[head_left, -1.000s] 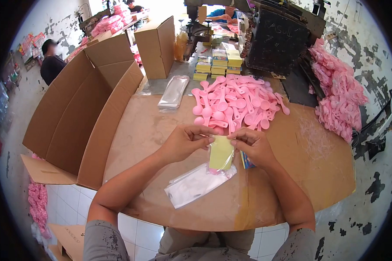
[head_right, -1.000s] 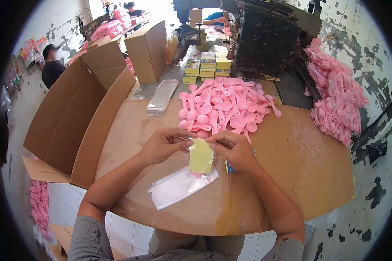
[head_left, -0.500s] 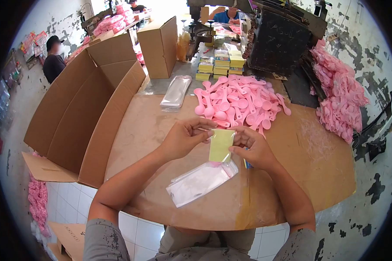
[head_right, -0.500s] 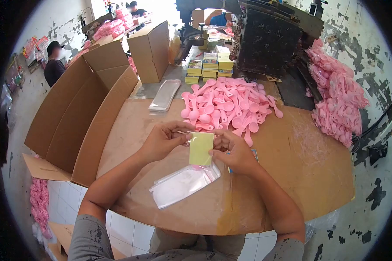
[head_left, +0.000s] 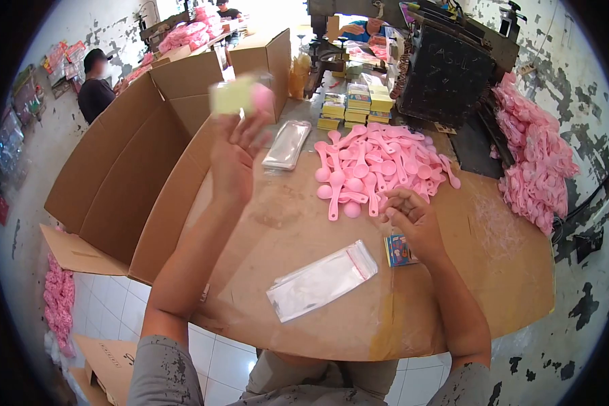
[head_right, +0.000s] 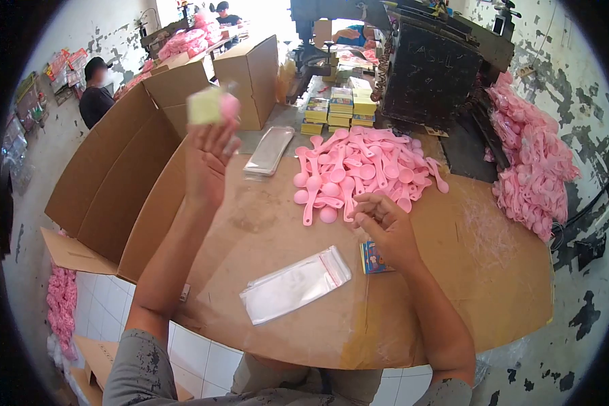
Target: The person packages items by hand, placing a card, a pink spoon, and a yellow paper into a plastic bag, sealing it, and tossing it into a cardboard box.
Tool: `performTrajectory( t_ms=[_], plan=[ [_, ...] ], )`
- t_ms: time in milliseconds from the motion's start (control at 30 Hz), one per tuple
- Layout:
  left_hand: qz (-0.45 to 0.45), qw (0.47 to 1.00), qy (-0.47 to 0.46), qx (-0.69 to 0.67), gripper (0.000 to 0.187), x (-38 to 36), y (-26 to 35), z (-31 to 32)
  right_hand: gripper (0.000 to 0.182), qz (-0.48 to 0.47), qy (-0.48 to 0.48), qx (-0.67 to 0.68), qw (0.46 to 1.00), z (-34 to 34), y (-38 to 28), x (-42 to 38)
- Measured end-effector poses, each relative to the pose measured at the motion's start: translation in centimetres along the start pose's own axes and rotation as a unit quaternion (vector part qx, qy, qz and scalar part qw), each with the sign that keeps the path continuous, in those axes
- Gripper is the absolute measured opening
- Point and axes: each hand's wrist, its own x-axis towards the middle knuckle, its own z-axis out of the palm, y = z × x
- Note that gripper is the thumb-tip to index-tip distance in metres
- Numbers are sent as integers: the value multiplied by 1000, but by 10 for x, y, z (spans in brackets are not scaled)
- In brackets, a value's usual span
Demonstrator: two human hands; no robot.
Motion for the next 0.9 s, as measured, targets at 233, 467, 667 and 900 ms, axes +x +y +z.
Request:
performTrajectory(
  t_ms=[233,467,667,900],
  plan=[
    [-163,886,-271,338,41,-33,-16,8,21,7,-47,-336,941,-16,-28,0],
    [29,719,-495,486,26,-103,-40,25,26,-53,-169,-468,866,-41,-39,-15],
    [-70,790,-459,401,22,-104,-57,18,22,-77,-115,-451,882,-50,-15,-29],
    [-141,801,-429,393,17,-105,-53,23,14,8,22,-236,972,-38,-3,-38]
  ],
)
